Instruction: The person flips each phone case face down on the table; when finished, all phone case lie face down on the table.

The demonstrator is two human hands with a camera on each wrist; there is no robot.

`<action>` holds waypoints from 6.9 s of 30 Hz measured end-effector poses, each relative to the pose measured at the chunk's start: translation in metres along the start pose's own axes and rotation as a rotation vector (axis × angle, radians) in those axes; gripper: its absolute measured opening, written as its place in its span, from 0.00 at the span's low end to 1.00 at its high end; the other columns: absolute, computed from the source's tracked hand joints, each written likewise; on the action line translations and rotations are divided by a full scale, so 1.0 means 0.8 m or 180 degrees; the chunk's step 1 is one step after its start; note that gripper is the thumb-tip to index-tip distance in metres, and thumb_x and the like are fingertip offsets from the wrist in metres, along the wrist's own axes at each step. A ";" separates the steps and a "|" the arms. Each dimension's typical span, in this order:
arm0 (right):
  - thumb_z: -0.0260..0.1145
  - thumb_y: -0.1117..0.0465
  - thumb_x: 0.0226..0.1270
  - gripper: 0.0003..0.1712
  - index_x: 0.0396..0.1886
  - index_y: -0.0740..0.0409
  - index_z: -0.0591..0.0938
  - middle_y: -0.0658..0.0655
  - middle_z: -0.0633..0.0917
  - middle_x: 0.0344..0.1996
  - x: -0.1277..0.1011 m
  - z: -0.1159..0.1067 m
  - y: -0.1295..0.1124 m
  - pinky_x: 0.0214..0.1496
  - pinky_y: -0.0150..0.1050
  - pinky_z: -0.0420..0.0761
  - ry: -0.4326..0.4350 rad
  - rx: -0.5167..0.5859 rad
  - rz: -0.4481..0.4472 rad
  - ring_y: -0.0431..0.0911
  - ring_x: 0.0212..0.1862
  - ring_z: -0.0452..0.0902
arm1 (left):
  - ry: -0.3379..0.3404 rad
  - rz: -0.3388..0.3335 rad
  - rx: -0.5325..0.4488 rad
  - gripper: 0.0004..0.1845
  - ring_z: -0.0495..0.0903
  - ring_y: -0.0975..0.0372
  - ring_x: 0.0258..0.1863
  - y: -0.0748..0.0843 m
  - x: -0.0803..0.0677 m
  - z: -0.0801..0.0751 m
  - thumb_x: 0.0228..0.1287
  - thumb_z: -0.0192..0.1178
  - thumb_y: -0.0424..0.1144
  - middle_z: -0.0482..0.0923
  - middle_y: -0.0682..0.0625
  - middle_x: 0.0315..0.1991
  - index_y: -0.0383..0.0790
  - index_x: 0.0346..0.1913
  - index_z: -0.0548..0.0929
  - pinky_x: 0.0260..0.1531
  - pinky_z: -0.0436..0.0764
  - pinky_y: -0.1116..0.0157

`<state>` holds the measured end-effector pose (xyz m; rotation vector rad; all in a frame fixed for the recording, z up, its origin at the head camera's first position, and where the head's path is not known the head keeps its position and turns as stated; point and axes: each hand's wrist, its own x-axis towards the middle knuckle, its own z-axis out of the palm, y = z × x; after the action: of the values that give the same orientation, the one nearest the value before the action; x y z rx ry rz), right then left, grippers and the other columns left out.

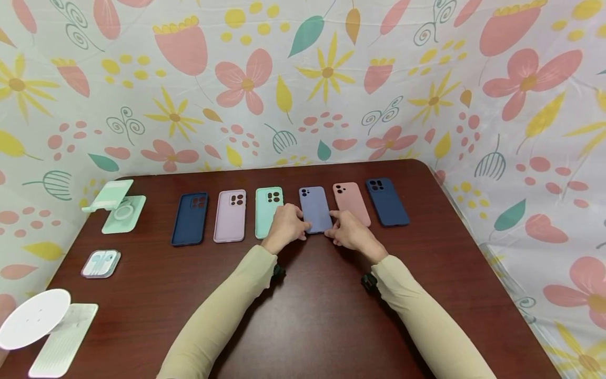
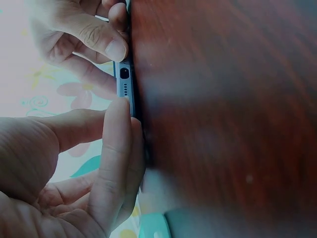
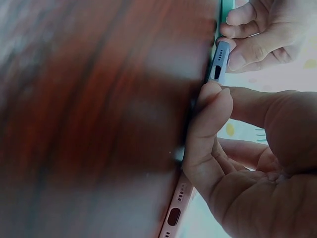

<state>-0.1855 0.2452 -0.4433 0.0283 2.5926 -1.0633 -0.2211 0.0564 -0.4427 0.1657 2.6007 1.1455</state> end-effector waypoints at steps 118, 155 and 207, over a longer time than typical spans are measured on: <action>0.73 0.62 0.76 0.47 0.85 0.66 0.59 0.58 0.87 0.26 0.032 0.096 -0.094 0.28 0.36 0.84 -0.0055 -0.0037 -0.0284 0.46 0.23 0.86 | -0.0299 0.0038 0.0478 0.19 0.91 0.61 0.22 -0.079 -0.022 -0.105 0.65 0.79 0.48 0.90 0.44 0.33 0.36 0.44 0.87 0.33 0.88 0.66; 0.73 0.67 0.75 0.45 0.85 0.61 0.62 0.60 0.88 0.33 -0.001 0.082 -0.109 0.28 0.36 0.86 0.0398 0.0243 -0.0534 0.44 0.22 0.85 | -0.0082 -0.0003 -0.0040 0.34 0.90 0.58 0.20 -0.069 -0.014 -0.079 0.66 0.69 0.71 0.87 0.44 0.30 0.39 0.41 0.88 0.25 0.90 0.62; 0.78 0.61 0.71 0.47 0.83 0.68 0.66 0.60 0.90 0.38 0.033 0.087 -0.097 0.33 0.38 0.90 -0.0199 0.0237 -0.0158 0.45 0.27 0.89 | 0.0369 0.0227 -0.0670 0.18 0.86 0.65 0.17 -0.072 -0.031 -0.110 0.68 0.78 0.37 0.88 0.35 0.44 0.32 0.55 0.86 0.30 0.93 0.53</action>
<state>-0.2006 0.1389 -0.4449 -0.0511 2.5093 -1.1591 -0.2239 -0.0501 -0.4236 0.1517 2.5679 1.4856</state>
